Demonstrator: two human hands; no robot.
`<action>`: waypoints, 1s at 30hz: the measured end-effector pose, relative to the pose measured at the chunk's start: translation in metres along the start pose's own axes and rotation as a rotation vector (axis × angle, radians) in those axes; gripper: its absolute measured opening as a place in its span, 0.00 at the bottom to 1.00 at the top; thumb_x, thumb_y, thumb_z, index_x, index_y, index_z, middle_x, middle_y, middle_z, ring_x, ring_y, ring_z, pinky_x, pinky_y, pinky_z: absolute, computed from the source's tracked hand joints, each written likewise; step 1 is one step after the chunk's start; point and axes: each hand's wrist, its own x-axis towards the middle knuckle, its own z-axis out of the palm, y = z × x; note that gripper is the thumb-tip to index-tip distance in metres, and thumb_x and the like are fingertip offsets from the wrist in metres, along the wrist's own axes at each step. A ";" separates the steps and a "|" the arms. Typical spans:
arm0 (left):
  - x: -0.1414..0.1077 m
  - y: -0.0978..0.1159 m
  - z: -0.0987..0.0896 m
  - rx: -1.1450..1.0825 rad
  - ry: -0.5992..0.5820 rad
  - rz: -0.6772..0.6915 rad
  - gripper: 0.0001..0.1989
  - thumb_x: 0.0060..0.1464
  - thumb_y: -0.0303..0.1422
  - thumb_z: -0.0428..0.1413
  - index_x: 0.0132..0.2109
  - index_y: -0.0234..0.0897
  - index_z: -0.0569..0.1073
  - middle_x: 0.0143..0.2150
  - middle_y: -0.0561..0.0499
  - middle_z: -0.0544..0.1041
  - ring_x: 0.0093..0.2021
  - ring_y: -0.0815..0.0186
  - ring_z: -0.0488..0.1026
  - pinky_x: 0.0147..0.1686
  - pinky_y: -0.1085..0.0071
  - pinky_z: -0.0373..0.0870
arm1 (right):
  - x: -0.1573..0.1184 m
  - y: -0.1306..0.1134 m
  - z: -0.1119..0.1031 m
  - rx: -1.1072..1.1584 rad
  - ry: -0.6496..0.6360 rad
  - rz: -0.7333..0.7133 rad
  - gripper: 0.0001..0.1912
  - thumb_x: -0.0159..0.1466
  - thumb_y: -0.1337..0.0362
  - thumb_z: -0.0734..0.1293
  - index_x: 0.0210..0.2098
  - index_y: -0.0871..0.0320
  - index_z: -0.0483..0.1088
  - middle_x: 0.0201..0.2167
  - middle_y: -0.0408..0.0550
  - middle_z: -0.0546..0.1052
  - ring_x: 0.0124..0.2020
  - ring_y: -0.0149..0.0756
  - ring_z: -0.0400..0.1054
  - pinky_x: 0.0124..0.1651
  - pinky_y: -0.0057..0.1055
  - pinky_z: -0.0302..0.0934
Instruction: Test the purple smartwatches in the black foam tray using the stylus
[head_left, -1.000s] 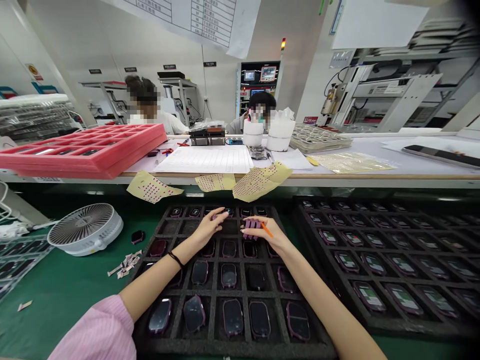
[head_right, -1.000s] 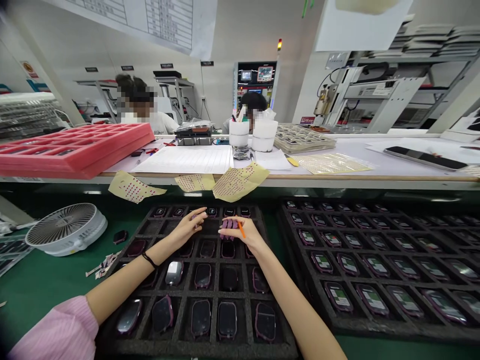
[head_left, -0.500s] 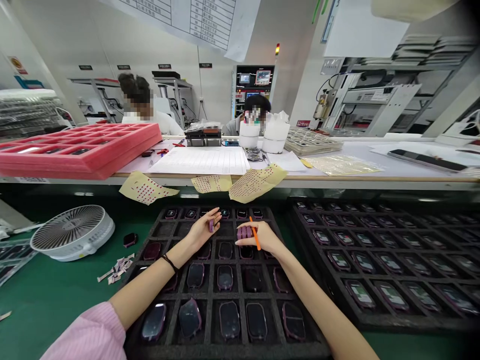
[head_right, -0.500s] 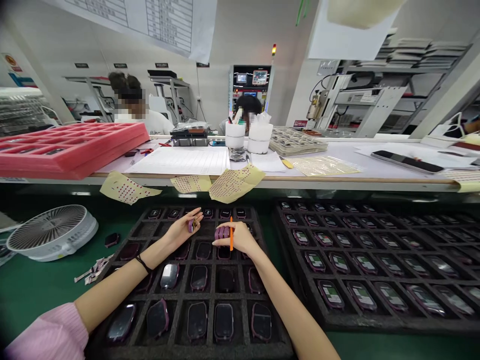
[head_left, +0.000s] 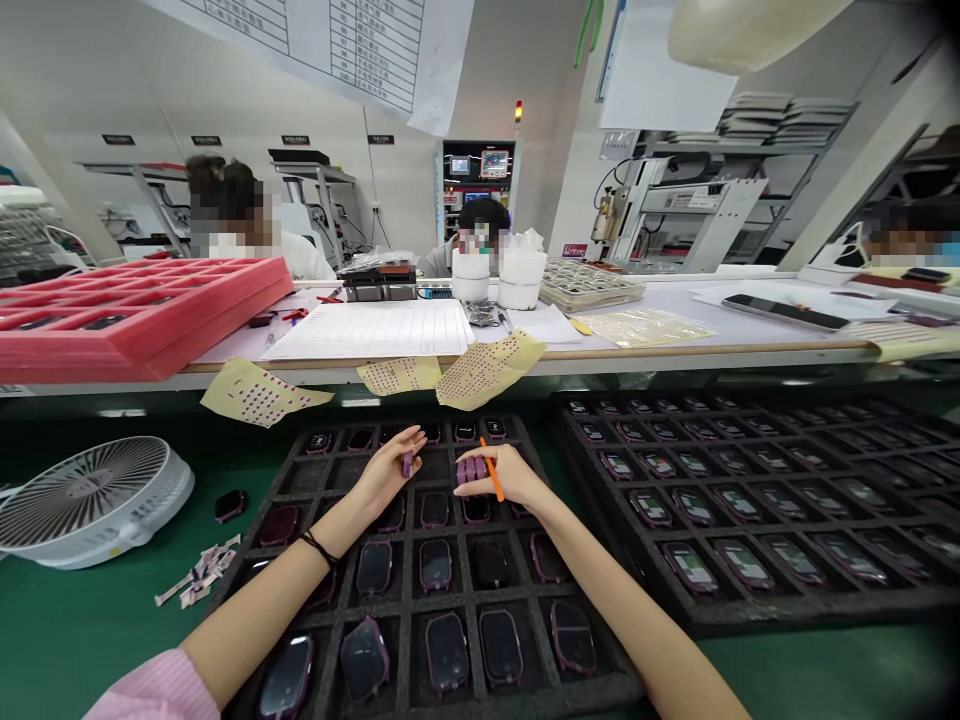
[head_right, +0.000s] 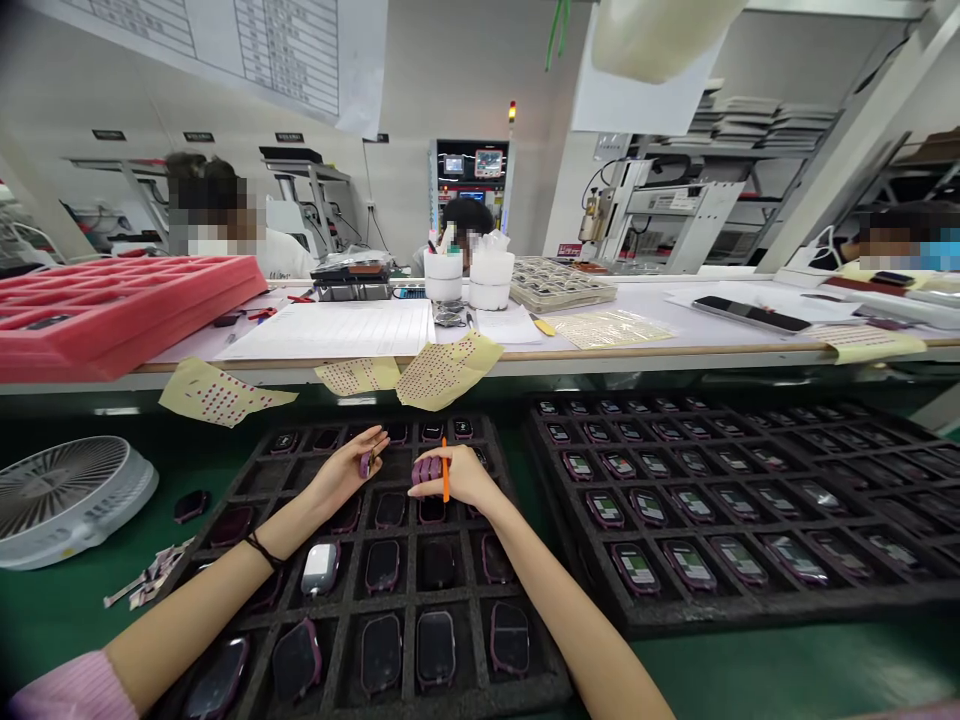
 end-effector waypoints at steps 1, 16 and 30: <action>0.000 0.000 0.000 0.004 0.001 0.001 0.15 0.46 0.19 0.53 0.41 0.34 0.76 0.49 0.42 0.76 0.56 0.60 0.68 0.35 0.76 0.69 | 0.000 -0.001 0.000 0.003 0.001 0.002 0.23 0.36 0.59 0.80 0.32 0.60 0.78 0.21 0.39 0.70 0.24 0.30 0.61 0.31 0.28 0.59; 0.001 0.001 0.002 0.048 0.023 0.001 0.15 0.45 0.19 0.54 0.40 0.35 0.77 0.51 0.42 0.75 0.55 0.60 0.69 0.35 0.77 0.71 | -0.001 -0.005 -0.001 0.007 0.009 0.000 0.22 0.37 0.60 0.79 0.31 0.60 0.78 0.19 0.38 0.70 0.24 0.30 0.62 0.32 0.28 0.60; -0.002 0.002 0.005 0.050 0.020 0.009 0.15 0.45 0.18 0.53 0.40 0.34 0.77 0.49 0.42 0.76 0.57 0.59 0.68 0.35 0.77 0.70 | 0.000 -0.001 0.001 0.041 0.007 -0.008 0.23 0.38 0.58 0.79 0.33 0.60 0.77 0.21 0.40 0.73 0.24 0.32 0.64 0.33 0.30 0.62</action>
